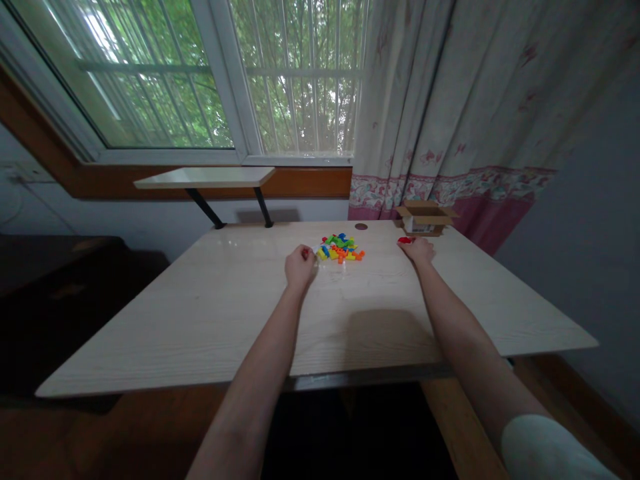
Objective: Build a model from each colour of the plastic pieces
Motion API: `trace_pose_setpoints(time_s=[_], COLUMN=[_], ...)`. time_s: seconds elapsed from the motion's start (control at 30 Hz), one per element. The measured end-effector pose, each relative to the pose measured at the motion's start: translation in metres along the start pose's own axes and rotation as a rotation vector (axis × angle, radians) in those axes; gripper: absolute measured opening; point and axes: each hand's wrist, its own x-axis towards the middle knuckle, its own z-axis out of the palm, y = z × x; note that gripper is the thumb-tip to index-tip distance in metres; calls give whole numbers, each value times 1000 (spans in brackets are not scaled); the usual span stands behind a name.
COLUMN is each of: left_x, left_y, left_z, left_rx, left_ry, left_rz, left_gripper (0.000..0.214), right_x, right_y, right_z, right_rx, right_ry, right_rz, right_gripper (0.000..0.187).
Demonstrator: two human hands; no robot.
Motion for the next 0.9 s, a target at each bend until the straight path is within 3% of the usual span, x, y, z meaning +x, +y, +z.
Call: trace_pose_setpoints(time_s=[0.7, 0.9], left_x=[0, 5], left_y=[2, -6], left_z=[-3, -4], left_rx=[-3, -12], left_ry=[-12, 64], left_rz=[-15, -41], left_gripper=[20, 21], right_x=[-3, -6], right_y=[-3, 0], right_z=[-1, -1], right_rx=[-13, -6], right_ry=[10, 31], right_rz=[-6, -36], right_gripper=[55, 60])
